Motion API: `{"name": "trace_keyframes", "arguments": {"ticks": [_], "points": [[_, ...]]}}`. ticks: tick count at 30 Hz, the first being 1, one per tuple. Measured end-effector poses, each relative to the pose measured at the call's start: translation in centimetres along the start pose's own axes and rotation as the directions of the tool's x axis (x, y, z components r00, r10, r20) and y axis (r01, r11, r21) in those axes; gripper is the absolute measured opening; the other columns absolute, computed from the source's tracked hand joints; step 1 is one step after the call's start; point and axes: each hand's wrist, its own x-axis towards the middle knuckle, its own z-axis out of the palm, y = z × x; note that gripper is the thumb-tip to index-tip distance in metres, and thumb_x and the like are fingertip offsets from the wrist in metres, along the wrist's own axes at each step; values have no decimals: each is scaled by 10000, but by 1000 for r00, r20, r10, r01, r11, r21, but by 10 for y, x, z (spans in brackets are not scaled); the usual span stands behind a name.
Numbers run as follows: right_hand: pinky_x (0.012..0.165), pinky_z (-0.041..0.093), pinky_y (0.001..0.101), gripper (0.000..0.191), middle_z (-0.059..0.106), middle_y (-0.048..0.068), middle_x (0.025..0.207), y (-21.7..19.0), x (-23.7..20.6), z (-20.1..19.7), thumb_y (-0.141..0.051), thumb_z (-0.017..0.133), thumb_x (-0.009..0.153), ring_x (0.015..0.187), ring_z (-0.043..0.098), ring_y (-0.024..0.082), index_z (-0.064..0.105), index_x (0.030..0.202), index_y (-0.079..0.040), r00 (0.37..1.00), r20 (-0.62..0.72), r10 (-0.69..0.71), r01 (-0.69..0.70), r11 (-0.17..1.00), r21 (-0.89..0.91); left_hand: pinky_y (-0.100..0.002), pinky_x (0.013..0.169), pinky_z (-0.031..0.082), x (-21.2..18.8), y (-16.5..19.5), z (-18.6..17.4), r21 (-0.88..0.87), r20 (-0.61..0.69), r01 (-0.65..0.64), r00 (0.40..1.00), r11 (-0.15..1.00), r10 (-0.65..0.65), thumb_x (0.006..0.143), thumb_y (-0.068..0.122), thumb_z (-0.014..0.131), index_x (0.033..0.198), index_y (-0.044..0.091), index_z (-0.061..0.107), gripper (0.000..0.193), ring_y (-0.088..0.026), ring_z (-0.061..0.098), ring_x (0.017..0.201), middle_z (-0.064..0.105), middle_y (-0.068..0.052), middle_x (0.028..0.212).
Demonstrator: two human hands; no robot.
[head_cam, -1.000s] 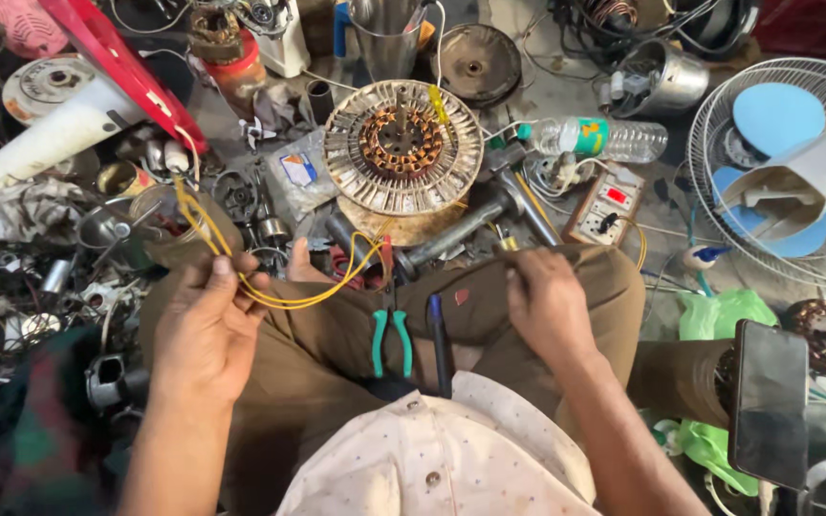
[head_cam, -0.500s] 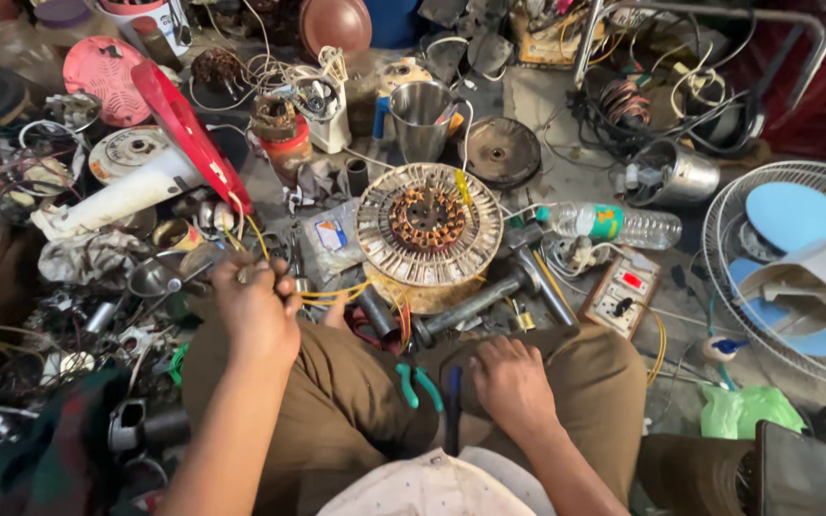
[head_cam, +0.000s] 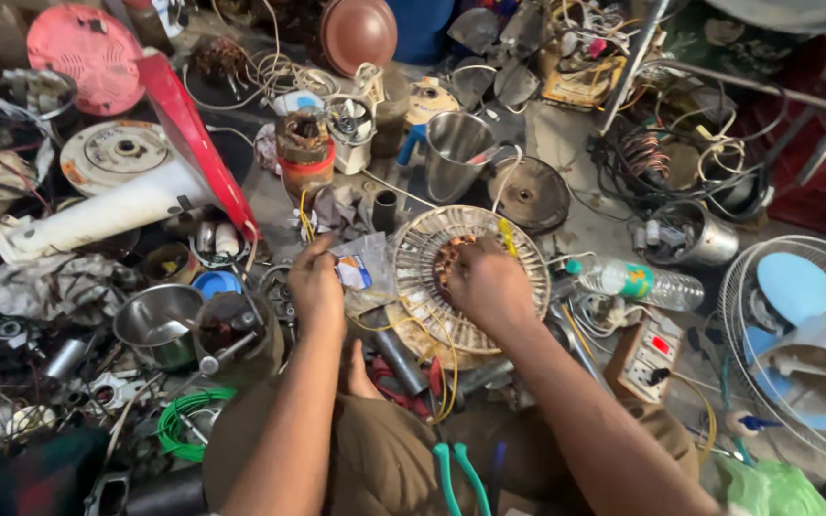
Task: The person tests and repairs an electric motor stator by connecting yellow wires to copper windings and using a multimeter to check continuity. They also use pliers to strip wire ends and a screwdriver to adjust connections.
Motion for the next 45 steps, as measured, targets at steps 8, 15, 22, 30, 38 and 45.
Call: {"name": "trace_keyframes", "arguments": {"ticks": [8,15,22,30,38,45], "points": [[896,575,471,316,716,246,1124,-23,76,6,-235,751,809,1046,714,374,757,1052,-33,847,388,364,-187,887,-423,-212,537,418,16,-21,7,-42,1,259,966,965,-259,880,47,549,1167,11,767,362,-48,525,612,711,2,858],[851,579,502,363,737,238,964,0,53,-3,-387,707,919,934,720,411,782,953,-33,919,321,227,-58,886,-459,-210,542,365,13,-49,13,-127,12,241,970,962,-242,898,29,549,1175,0,766,353,-25,468,616,670,35,837],[762,588,483,505,755,185,842,45,31,-52,-565,690,937,753,747,339,806,964,-74,918,87,388,-334,871,-359,-225,447,300,9,-51,16,-238,13,352,933,905,-360,904,17,539,1162,-10,748,333,-29,405,508,586,36,721],[726,560,461,532,723,202,703,72,24,-35,-564,722,880,695,731,326,803,931,-40,928,141,344,-321,933,-163,-215,472,323,9,-48,13,-179,70,334,942,925,-327,917,22,547,1164,-9,755,325,-17,423,542,584,56,731],[658,523,460,452,703,200,743,69,18,-56,-460,742,898,653,681,320,776,960,-14,971,124,202,-198,979,-46,-219,582,421,-11,-60,18,11,118,308,944,951,-307,912,47,644,1209,-32,725,318,-37,526,661,675,7,853],[677,535,438,403,715,199,776,67,15,-44,-404,726,883,689,708,297,750,967,-10,974,147,170,-180,982,56,-208,647,476,-40,-71,27,-34,194,424,891,905,-410,897,44,663,1230,-68,692,353,-45,594,721,737,-47,943]]}}
